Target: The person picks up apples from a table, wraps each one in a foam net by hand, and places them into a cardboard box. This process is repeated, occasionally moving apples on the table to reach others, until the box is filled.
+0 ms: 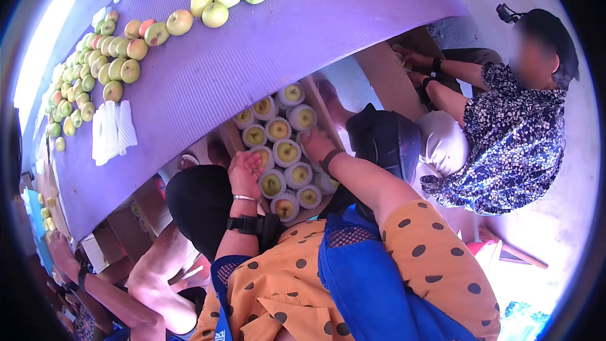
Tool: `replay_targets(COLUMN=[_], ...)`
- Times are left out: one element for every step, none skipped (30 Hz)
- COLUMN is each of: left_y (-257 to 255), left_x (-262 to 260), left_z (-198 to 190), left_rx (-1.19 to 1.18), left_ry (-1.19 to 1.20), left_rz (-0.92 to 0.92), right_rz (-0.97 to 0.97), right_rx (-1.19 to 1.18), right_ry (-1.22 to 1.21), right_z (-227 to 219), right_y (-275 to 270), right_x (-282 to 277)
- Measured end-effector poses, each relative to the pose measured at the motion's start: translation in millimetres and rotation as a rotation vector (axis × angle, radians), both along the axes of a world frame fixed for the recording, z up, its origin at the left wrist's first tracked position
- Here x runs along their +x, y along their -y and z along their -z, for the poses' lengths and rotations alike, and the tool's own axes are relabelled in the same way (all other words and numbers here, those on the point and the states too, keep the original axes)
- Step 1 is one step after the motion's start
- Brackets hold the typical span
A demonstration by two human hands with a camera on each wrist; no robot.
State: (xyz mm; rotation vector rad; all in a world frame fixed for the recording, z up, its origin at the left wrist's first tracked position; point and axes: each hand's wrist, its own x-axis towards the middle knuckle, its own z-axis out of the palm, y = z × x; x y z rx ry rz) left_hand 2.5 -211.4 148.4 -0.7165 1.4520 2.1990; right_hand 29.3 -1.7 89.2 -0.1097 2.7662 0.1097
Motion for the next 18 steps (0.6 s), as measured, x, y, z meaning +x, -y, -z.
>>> replay_targets(left_y=[-1,-2,-3,-4,-5,-5,-5,-4,-4,-4,-4,-4,-4,-4,-4,-5,-7,-9], left_x=[1,2,1,-1,0,0,-1,-1,-3,-3,-4,-6,-7,-9,-9,-9,-10,-11], left_z=[2,3,2,0,-2,-4,-2,3,7,6,6,7,6,5,5,8,8,7], left_rx=[-0.003,-0.022,-0.040,-0.040,-0.026,-0.010,-0.006,-0.008,-0.010,-0.007,-0.017,-0.025,-0.022,-0.021,-0.019,-0.010,-0.008,-0.022], left_ry=[0.002,-0.013,-0.037,-0.060,-0.017,0.025,-0.006,-0.002,0.005,-0.014,-0.001,0.012,0.002,0.006,0.011,0.023,0.020,-0.007], left_rz=[-0.001,0.001,0.000,-0.009,-0.016,-0.024,-0.035,-0.029,-0.021,-0.029,-0.018,-0.008,-0.015,-0.016,-0.020,-0.027,-0.054,-0.019], right_rz=[0.015,0.010,-0.003,-0.019,0.006,0.028,0.048,0.067,0.056,0.058,0.063,0.056,0.029,0.001,-0.012,-0.080,-0.155,-0.201], right_rx=[-0.029,-0.030,-0.051,-0.070,-0.107,-0.143,-0.139,-0.135,-0.130,-0.083,-0.036,-0.032,-0.076,-0.118,-0.114,-0.234,-0.354,-0.497], right_ry=[-0.023,-0.029,-0.103,-0.186,-0.141,-0.096,-0.069,-0.039,-0.064,-0.023,0.020,0.004,0.044,0.087,0.082,0.160,0.242,0.071], right_z=[0,7,14,14,12,5,4,4,-1,-11,-21,-36,-57,-78,-99,-120,-138,-150], right_y=[1,0,-2,-1,-1,2,3,4,7,11,13,16,19,22,22,22,26,30], right_x=[0,2,3,1,0,-1,-3,-5,-9,-10,-13,-20,-26,-30,-36,-43,-48,-50])
